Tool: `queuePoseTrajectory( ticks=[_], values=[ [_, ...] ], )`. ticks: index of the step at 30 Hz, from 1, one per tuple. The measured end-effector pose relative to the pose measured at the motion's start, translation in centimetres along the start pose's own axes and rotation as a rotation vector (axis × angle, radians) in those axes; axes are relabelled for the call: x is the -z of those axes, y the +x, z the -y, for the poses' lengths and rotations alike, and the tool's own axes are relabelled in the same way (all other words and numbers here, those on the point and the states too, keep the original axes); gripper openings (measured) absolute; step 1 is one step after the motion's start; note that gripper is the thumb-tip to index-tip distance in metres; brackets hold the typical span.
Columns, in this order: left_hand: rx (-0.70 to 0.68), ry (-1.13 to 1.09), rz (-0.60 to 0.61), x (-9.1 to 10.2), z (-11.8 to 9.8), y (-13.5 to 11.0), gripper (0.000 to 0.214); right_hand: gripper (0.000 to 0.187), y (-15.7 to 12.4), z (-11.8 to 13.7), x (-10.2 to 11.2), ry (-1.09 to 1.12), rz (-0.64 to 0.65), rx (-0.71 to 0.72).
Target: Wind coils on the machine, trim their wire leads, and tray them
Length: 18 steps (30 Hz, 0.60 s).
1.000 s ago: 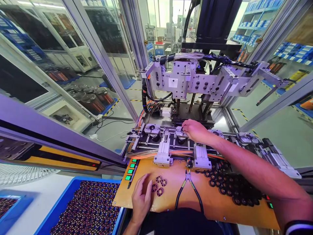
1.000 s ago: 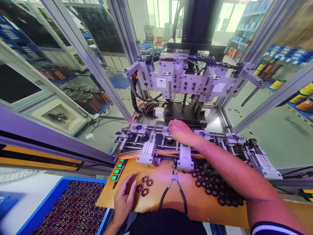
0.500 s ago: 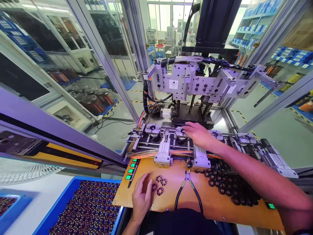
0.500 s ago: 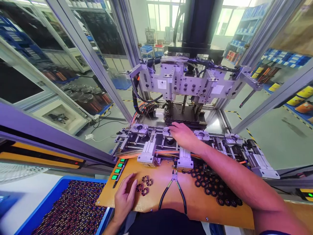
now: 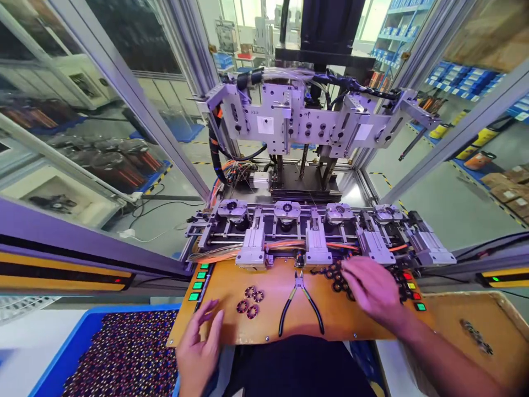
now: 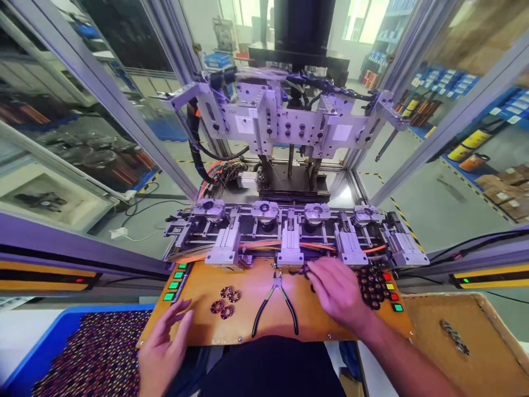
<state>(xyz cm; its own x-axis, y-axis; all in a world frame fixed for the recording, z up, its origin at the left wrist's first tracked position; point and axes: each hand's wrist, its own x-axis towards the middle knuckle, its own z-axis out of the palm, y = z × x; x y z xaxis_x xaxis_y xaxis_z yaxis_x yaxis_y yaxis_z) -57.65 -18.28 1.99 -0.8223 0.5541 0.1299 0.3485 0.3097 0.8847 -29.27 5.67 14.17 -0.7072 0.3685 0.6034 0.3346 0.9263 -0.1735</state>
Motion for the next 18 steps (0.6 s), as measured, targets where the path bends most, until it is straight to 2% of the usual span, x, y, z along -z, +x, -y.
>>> queuePoseTrajectory(
  ticks=[2,4,7,11,13,16,18],
  values=[
    [0.015,-0.004,0.059,0.8,-0.9,-0.1,0.048,0.016,-4.1,0.4,-0.6,-0.017,0.029,-0.072],
    [-0.007,-0.026,0.173,0.9,-2.5,0.1,0.043,0.021,-7.1,0.4,-2.2,-0.031,0.059,-0.148],
    [-0.106,-0.084,0.39,-0.2,-5.9,0.4,0.033,0.024,-9.2,0.2,-4.5,-0.019,0.068,-0.252],
    [-0.212,-0.12,0.652,-3.1,-10.8,0.5,0.022,0.028,-9.1,0.8,-5.4,0.083,0.027,-0.355],
    [-0.212,-0.143,0.771,-4.5,-12.7,0.2,0.021,0.025,-8.3,1.9,-4.8,0.184,-0.003,-0.386],
    [-0.168,-0.288,0.94,-6.2,-14.7,-0.5,0.031,0.016,-6.6,4.4,-3.4,0.366,-0.047,-0.412],
    [-0.159,-0.385,0.982,-6.7,-15.5,-0.9,0.034,0.013,-5.4,6.0,-2.5,0.47,-0.074,-0.409]
  ],
)
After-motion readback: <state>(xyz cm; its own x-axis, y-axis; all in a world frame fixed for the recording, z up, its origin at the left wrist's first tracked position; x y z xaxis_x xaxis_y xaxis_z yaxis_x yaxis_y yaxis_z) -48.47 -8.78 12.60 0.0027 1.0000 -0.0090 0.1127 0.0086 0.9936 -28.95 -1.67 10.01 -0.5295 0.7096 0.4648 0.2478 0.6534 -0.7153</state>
